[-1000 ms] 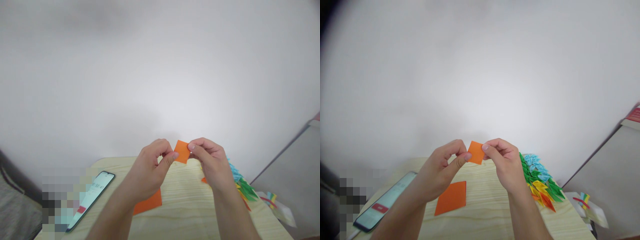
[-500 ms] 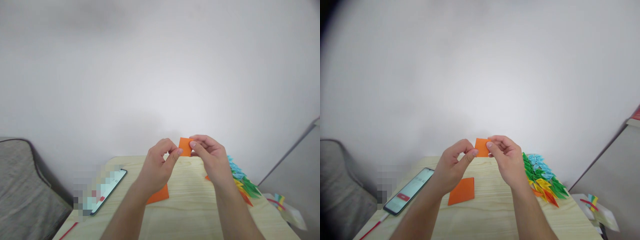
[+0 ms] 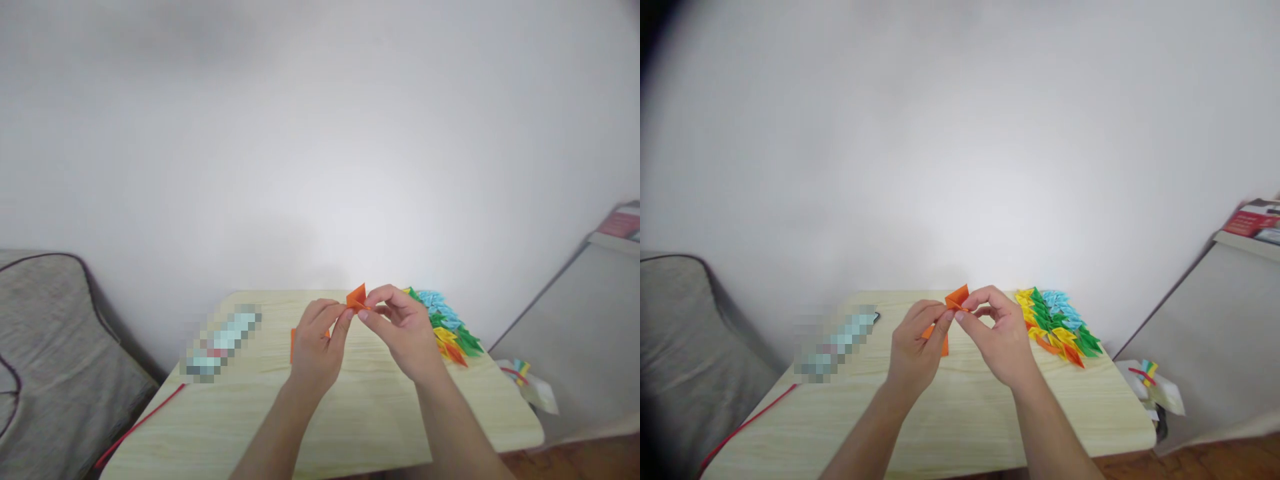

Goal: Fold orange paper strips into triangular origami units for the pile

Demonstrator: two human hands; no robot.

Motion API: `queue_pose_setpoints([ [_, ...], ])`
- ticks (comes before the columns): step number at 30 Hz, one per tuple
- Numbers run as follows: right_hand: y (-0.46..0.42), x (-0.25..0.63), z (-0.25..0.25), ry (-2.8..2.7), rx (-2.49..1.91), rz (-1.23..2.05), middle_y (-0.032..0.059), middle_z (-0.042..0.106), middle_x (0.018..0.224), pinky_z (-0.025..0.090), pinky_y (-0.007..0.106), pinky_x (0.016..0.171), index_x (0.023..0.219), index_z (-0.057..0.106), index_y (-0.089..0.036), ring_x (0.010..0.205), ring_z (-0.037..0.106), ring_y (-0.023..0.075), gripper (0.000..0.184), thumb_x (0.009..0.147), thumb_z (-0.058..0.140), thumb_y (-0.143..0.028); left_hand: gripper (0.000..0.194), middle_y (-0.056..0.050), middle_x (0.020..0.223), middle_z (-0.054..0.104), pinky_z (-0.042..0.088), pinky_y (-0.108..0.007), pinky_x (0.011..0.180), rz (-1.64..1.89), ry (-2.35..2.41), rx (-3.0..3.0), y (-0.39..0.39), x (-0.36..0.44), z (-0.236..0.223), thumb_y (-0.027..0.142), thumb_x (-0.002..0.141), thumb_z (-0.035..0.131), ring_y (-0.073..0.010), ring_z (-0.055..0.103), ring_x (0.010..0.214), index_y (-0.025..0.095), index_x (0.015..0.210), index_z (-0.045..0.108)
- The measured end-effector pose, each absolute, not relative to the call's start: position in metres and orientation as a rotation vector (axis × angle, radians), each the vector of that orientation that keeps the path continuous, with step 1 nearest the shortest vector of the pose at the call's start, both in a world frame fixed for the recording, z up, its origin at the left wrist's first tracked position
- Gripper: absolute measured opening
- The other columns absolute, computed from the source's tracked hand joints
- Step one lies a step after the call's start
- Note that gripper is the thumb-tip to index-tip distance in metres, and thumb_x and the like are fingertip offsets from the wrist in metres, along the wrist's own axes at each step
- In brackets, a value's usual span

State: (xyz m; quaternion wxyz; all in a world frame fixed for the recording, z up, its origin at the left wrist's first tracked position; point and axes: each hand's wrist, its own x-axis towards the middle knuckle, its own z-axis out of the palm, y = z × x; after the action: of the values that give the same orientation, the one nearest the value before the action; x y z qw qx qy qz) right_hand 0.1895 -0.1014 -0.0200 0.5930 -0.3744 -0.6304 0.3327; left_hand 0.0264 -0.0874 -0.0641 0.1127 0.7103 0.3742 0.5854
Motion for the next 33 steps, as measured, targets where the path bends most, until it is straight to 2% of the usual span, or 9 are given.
queue_pose_setpoints([
  [6,-0.141,0.201,-0.052,-1.693,-1.075,0.455,0.0028,0.076,0.099,0.056,0.038,0.087,0.096,0.066,-0.024,0.094,0.071,0.0209,0.002,0.096,0.066,-0.022,0.014,-0.006,0.104,0.072,0.056,-0.037,0.089,1.569,1.232,2.104,-0.127,0.021,-0.102,0.024,0.100,0.063,-0.0200,0.066,0.096,0.023,0.110,0.073],
  [9,-0.159,0.204,-0.079,-1.784,-1.120,0.361,0.0036,0.075,0.101,0.053,0.040,0.092,0.096,0.065,-0.024,0.098,0.070,0.0230,0.010,0.093,0.063,-0.015,0.033,-0.007,0.108,0.070,0.056,-0.040,0.088,1.508,1.331,2.111,-0.154,0.011,-0.122,0.018,0.098,0.061,-0.0207,0.065,0.093,0.023,0.130,0.065],
  [12,-0.169,0.202,-0.109,-1.917,-1.112,0.326,0.0048,0.074,0.100,0.053,0.042,0.093,0.094,0.065,-0.024,0.100,0.068,0.0256,0.017,0.088,0.062,-0.009,0.046,-0.009,0.124,0.066,0.052,-0.046,0.103,1.418,1.346,2.203,-0.177,0.003,-0.136,0.014,0.095,0.060,-0.0248,0.061,0.115,0.024,0.139,0.060],
  [14,-0.172,0.200,-0.128,-1.999,-1.104,0.306,0.0058,0.073,0.098,0.052,0.044,0.093,0.091,0.064,-0.024,0.101,0.067,0.0271,0.019,0.087,0.060,-0.006,0.047,-0.009,0.133,0.064,0.046,-0.048,0.111,1.327,1.326,2.293,-0.186,0.001,-0.141,0.012,0.091,0.061,-0.0271,0.057,0.126,0.026,0.136,0.064],
  [17,-0.173,0.199,-0.152,-2.090,-1.102,0.280,0.0074,0.072,0.098,0.052,0.045,0.093,0.089,0.064,-0.023,0.102,0.065,0.0286,0.021,0.084,0.060,-0.003,0.046,-0.006,0.139,0.064,0.042,-0.051,0.114,1.189,1.305,2.408,-0.189,0.000,-0.148,0.009,0.085,0.062,-0.0295,0.055,0.130,0.027,0.127,0.069],
  [21,-0.175,0.202,-0.174,-2.176,-1.100,0.274,0.0069,0.072,0.096,0.053,0.046,0.092,0.089,0.064,-0.023,0.100,0.064,0.0284,0.023,0.083,0.060,-0.002,0.037,-0.008,0.144,0.063,0.038,-0.055,0.115,1.073,1.340,2.486,-0.181,-0.003,-0.159,0.010,0.087,0.061,-0.0338,0.052,0.134,0.025,0.118,0.073],
  [28,-0.186,0.209,-0.189,-2.217,-1.130,0.326,0.0059,0.074,0.101,0.052,0.047,0.095,0.093,0.063,-0.024,0.107,0.063,0.0277,0.022,0.090,0.058,-0.002,0.020,-0.010,0.137,0.067,0.035,-0.058,0.116,0.999,1.492,2.418,-0.168,-0.009,-0.174,0.021,0.090,0.062,-0.0359,0.053,0.133,0.022,0.108,0.071],
  [33,-0.189,0.209,-0.185,-2.247,-1.124,0.391,0.0055,0.075,0.103,0.052,0.046,0.096,0.096,0.065,-0.024,0.108,0.063,0.0266,0.022,0.092,0.058,-0.004,0.020,-0.008,0.127,0.070,0.038,-0.052,0.113,0.977,1.506,2.332,-0.169,-0.005,-0.175,0.029,0.086,0.068,-0.0310,0.059,0.123,0.023,0.106,0.068],
])
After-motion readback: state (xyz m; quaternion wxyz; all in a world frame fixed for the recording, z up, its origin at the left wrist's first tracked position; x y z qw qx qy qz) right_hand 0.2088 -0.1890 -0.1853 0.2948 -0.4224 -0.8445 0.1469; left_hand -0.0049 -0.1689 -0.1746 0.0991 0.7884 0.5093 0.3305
